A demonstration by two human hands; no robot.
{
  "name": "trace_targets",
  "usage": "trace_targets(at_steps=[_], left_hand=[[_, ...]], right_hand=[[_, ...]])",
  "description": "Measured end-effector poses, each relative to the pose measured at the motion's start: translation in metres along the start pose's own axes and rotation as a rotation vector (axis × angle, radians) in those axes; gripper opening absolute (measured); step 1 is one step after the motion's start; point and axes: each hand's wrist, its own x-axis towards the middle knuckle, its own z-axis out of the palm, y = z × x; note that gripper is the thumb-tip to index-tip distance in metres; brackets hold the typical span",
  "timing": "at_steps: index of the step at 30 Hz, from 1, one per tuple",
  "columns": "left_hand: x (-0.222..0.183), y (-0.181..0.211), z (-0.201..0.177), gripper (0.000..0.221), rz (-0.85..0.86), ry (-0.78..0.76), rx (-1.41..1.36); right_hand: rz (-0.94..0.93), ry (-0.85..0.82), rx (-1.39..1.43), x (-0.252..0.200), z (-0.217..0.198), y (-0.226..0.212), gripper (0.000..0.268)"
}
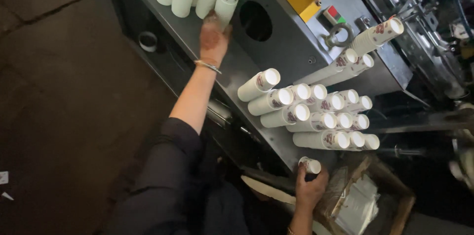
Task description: Manually packing stacks of manufactured paper cups into plastic bags.
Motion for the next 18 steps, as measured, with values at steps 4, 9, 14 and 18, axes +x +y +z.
trace_targets(at_steps=[4,9,14,18], left_hand=[[-0.018,-0.001,0.042,0.051,-0.215,-0.248,0.022],[-0.037,0.001,0.021,0.051,-0.179,-0.348,0.029],[-0.064,0.019,-0.038,0.059,0.004,-0.406,0.066],[-0.097,0.043,-0.088,0.051,-0.026,-0.495,0.056]], right_hand=[[-0.037,-0.001,-0.028,-0.001,0.001,0.004,0.057],[-0.033,0.012,0.010,0.000,0.001,0.000,0.055],[0.005,0.025,0.000,0.001,0.003,0.000,0.056],[0.041,-0.003,-0.008,0.001,-0.001,-0.005,0.058]])
